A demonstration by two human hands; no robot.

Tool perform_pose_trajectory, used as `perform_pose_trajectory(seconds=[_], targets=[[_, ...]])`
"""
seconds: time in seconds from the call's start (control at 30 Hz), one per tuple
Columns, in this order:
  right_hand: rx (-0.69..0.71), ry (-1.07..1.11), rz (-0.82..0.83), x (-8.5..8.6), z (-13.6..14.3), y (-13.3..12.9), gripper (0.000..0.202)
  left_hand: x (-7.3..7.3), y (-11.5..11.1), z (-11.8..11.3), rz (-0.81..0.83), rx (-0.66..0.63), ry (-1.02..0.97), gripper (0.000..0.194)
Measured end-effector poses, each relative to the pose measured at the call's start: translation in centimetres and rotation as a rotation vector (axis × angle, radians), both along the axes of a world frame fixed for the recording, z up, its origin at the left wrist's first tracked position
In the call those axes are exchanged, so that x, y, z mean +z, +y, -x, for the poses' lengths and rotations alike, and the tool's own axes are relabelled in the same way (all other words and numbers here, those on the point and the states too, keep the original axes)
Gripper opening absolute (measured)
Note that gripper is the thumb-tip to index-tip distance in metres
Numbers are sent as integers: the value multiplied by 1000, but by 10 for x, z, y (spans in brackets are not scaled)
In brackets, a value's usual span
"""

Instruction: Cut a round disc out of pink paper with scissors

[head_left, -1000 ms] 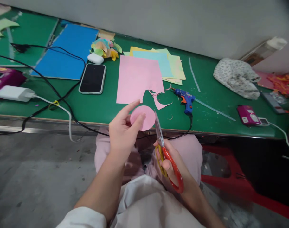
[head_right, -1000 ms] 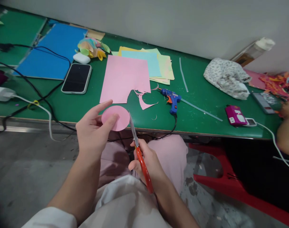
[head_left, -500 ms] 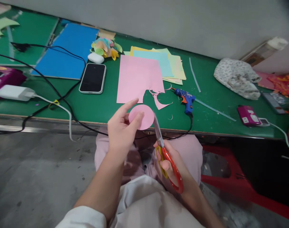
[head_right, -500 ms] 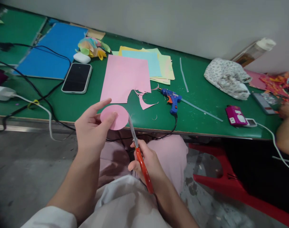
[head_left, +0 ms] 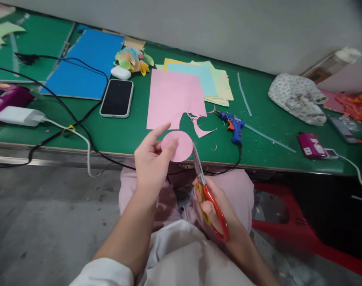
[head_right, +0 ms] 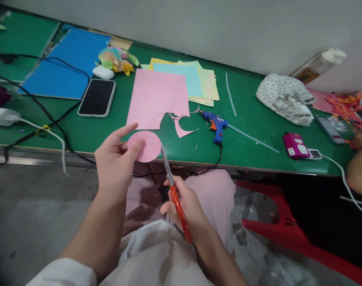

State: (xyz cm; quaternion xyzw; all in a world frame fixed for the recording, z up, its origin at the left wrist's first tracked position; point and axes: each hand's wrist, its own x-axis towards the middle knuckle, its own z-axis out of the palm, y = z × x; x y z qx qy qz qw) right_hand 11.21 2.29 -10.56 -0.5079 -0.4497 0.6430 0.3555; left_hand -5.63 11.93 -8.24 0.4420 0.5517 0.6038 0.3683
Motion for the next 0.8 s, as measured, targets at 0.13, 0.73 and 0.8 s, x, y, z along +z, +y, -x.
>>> perform_pose_trajectory(seconds=[0.13,0.73,0.8], targets=[[-7,14,-15,-3,0,0,79,-4,-3,-7,87,-92,-155,71],[-106,-26,-18,29,10,-6,78,8,-13,-9,0,-151,18,65],[-96,-10,-9,29,9,-5,80,9,-13,-9,3,-150,20,65]])
